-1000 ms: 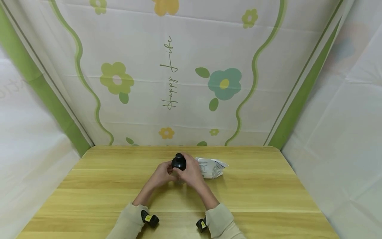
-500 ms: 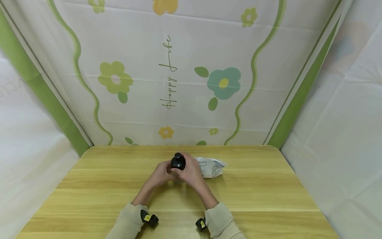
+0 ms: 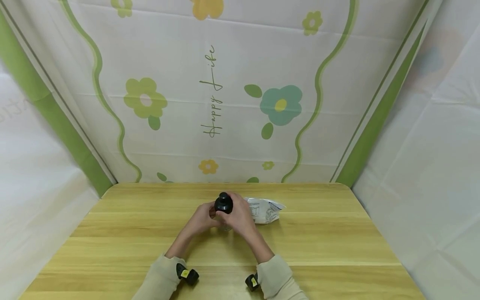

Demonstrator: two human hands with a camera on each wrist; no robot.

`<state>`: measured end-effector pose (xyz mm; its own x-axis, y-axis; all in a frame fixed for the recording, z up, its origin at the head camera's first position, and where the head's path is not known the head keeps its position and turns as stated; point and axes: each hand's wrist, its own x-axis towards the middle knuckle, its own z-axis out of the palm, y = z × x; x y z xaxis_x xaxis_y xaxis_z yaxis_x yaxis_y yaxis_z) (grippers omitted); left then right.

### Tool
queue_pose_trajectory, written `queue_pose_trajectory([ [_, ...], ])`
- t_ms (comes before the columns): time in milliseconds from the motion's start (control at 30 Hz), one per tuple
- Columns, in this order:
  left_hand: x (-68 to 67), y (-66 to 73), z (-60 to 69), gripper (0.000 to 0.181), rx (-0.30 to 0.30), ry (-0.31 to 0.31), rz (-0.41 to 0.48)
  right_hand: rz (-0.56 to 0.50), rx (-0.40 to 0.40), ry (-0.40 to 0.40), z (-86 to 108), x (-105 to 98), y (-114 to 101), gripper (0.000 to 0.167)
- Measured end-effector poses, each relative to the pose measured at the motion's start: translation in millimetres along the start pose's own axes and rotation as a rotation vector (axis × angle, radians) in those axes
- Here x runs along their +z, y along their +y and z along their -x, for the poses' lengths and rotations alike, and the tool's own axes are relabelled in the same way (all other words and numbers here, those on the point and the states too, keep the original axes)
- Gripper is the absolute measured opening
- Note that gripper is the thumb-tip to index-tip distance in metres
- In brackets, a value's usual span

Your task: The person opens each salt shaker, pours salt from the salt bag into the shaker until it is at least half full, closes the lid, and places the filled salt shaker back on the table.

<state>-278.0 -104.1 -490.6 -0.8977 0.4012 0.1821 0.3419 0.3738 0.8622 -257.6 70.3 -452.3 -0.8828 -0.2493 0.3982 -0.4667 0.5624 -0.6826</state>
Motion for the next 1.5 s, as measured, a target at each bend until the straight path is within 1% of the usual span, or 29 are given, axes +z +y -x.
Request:
queue_pose_trajectory([
  [133, 0.1, 0.0, 0.0, 0.05, 0.007, -0.003, -0.002, -0.001, -0.021, 0.007, 0.5, -0.3, -0.3, 0.059],
  [267, 0.0, -0.5, 0.4, 0.049, 0.005, -0.008, -0.008, 0.012, -0.018, 0.007, 0.7, -1.1, -1.2, 0.062],
  [433, -0.3, -1.2, 0.0, 0.047, 0.005, 0.003, -0.015, 0.007, -0.026, 0.001, 0.3, -2.1, -1.9, 0.058],
  [533, -0.3, -2.2, -0.6, 0.048, 0.012, 0.003, -0.016, -0.003, -0.022, 0.002, 0.3, -2.2, -1.9, 0.062],
  [633, 0.0, -2.6, -0.9, 0.046, 0.013, 0.001, -0.021, 0.014, -0.024, 0.012, 0.4, -1.9, -1.3, 0.063],
  [800, 0.3, -2.2, -1.9, 0.044, 0.007, 0.008, -0.033, 0.01, -0.036, 0.018, -0.1, -2.5, -0.5, 0.059],
  [900, 0.4, -1.9, -1.5, 0.044, 0.006, 0.007, -0.046, -0.005, -0.028, 0.008, -0.3, -3.1, -0.5, 0.061],
  [1033, 0.5, -1.1, -1.0, 0.043, 0.006, 0.006, -0.05, 0.014, -0.014, 0.005, -0.5, -3.2, -1.1, 0.063],
  [1200, 0.4, -0.9, -1.2, 0.044, 0.009, 0.01, -0.043, 0.008, -0.027, 0.0, -0.2, -3.9, -1.7, 0.059],
  [1300, 0.2, -0.8, -0.8, 0.045, 0.018, 0.006, -0.042, -0.001, -0.028, -0.008, -0.1, -4.0, -1.9, 0.061],
  [1400, 0.0, -0.5, -0.1, 0.045, 0.022, 0.002, -0.048, -0.004, -0.008, -0.013, 0.1, -3.4, -1.5, 0.063],
  [1500, -0.5, -1.1, -0.3, 0.044, 0.022, 0.004, -0.054, 0.001, -0.011, -0.012, 0.2, -2.8, -0.9, 0.061],
])
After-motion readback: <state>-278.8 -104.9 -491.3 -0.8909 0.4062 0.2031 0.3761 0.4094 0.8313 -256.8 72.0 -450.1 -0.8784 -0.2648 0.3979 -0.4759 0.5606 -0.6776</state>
